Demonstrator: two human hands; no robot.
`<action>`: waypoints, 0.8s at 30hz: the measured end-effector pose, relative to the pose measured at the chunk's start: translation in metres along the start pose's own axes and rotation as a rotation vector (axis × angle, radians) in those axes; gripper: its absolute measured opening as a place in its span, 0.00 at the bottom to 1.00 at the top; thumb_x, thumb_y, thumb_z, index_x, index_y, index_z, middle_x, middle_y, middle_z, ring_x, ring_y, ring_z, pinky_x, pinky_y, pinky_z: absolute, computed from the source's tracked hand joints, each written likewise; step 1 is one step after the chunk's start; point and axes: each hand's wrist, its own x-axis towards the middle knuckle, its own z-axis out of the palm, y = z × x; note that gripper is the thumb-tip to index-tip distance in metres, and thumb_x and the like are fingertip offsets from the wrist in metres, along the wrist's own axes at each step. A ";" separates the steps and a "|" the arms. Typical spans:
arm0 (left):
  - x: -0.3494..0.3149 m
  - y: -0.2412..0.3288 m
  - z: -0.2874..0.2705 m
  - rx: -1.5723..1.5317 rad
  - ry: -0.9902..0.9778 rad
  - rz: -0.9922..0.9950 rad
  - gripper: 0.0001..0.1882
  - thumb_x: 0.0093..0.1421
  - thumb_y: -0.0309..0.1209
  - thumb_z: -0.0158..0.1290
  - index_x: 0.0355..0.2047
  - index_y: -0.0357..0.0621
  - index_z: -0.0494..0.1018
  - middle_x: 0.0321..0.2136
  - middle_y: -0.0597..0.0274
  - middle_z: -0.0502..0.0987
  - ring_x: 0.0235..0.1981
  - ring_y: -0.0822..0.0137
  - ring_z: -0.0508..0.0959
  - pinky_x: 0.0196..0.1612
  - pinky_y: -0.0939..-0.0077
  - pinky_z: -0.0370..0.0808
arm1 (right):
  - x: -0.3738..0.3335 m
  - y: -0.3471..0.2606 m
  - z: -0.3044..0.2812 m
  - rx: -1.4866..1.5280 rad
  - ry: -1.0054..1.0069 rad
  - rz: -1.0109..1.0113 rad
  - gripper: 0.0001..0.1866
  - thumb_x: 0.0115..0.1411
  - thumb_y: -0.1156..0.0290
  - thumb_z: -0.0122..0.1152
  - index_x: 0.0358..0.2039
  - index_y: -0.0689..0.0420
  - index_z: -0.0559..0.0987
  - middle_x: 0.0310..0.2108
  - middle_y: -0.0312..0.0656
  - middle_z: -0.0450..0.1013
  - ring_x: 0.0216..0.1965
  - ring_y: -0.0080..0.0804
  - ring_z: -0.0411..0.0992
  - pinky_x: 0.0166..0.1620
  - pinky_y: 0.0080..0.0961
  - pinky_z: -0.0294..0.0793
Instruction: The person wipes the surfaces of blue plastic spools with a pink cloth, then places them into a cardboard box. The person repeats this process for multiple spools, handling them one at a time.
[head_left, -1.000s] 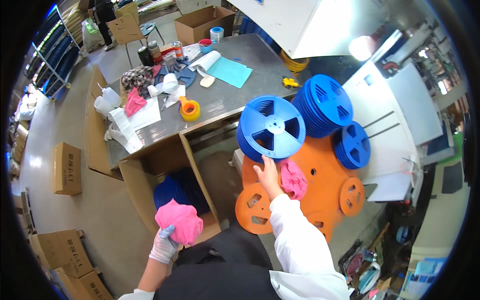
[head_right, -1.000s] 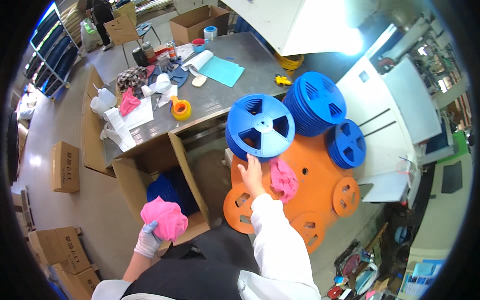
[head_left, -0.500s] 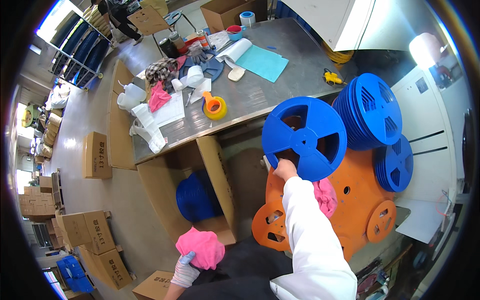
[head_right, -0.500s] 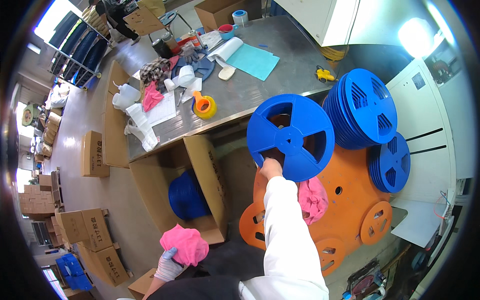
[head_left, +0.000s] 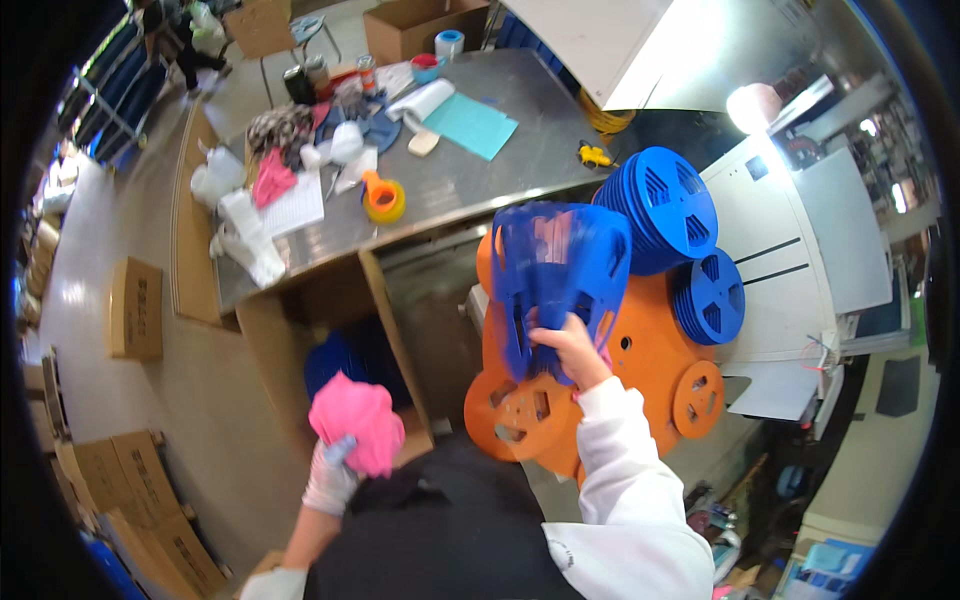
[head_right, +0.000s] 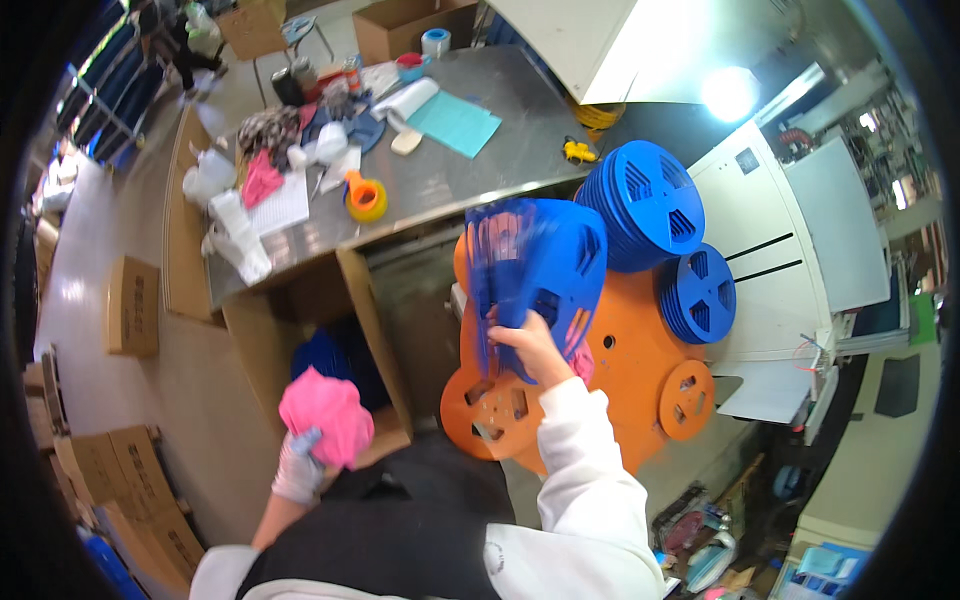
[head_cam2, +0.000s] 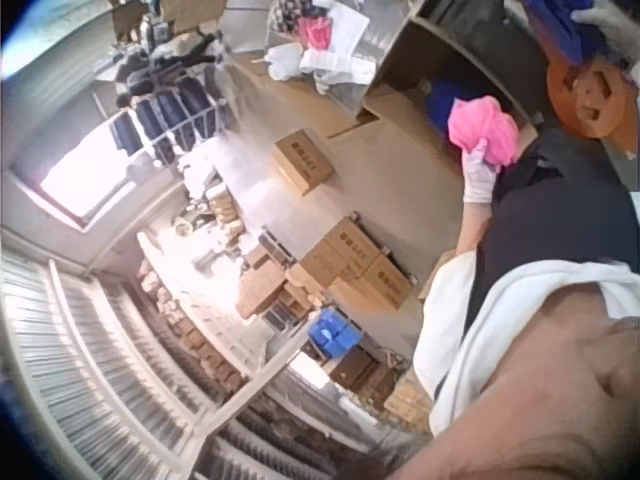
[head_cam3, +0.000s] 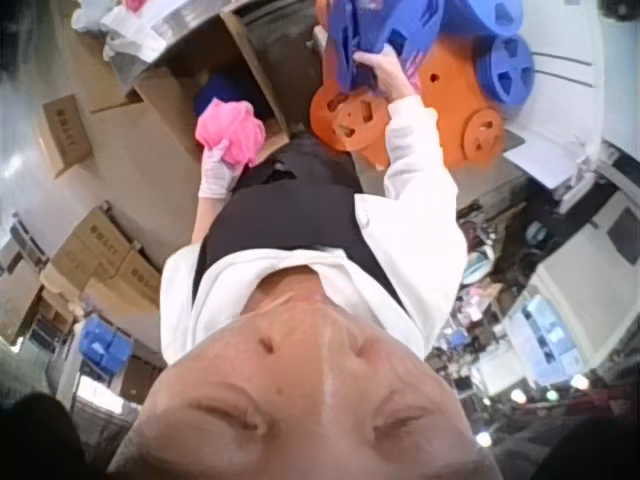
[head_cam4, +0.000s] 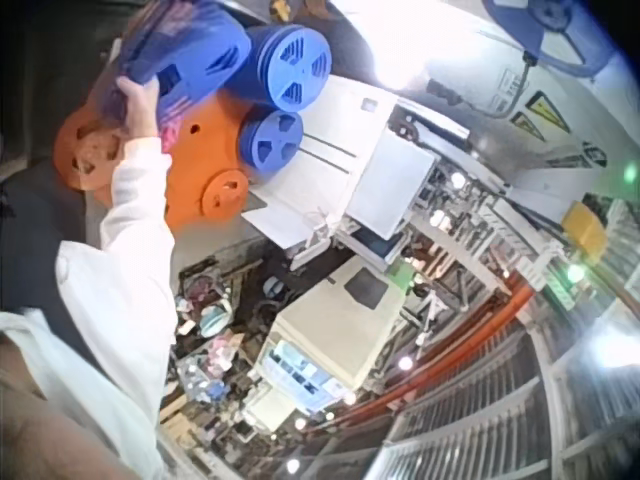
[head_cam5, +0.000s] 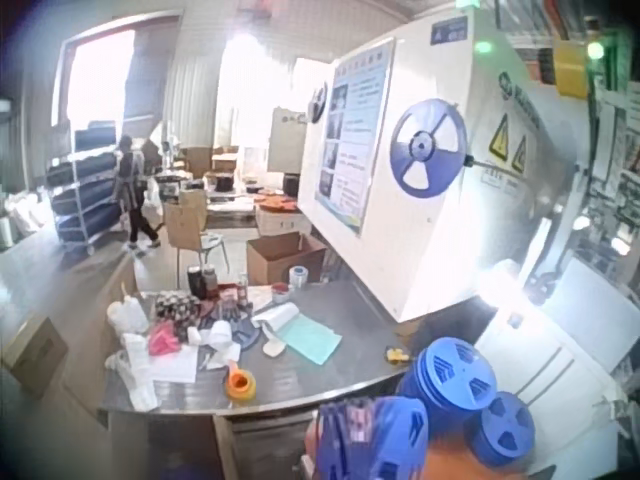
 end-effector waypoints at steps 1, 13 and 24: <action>0.003 0.008 -0.016 0.028 -0.007 0.043 0.40 0.52 0.28 0.64 0.64 0.38 0.59 0.58 0.54 0.71 0.60 0.53 0.70 0.64 0.54 0.67 | -0.039 -0.008 0.011 0.173 0.094 0.002 0.19 0.50 0.76 0.64 0.45 0.62 0.75 0.34 0.39 0.73 0.33 0.29 0.72 0.39 0.25 0.73; 0.001 0.084 -0.128 0.444 -0.109 0.193 0.31 0.55 0.24 0.59 0.61 0.40 0.66 0.52 0.63 0.75 0.54 0.66 0.74 0.60 0.68 0.68 | -0.252 0.072 0.130 0.959 -0.102 -0.345 0.20 0.55 0.61 0.67 0.38 0.56 0.66 0.17 0.29 0.57 0.16 0.20 0.56 0.24 0.23 0.61; -0.010 0.056 -0.058 1.125 -0.551 0.520 0.36 0.55 0.29 0.58 0.66 0.49 0.61 0.47 0.49 0.77 0.47 0.60 0.79 0.52 0.66 0.74 | -0.285 0.056 0.148 0.823 -0.003 -0.384 0.22 0.53 0.60 0.69 0.38 0.55 0.65 0.19 0.29 0.55 0.19 0.20 0.54 0.25 0.23 0.58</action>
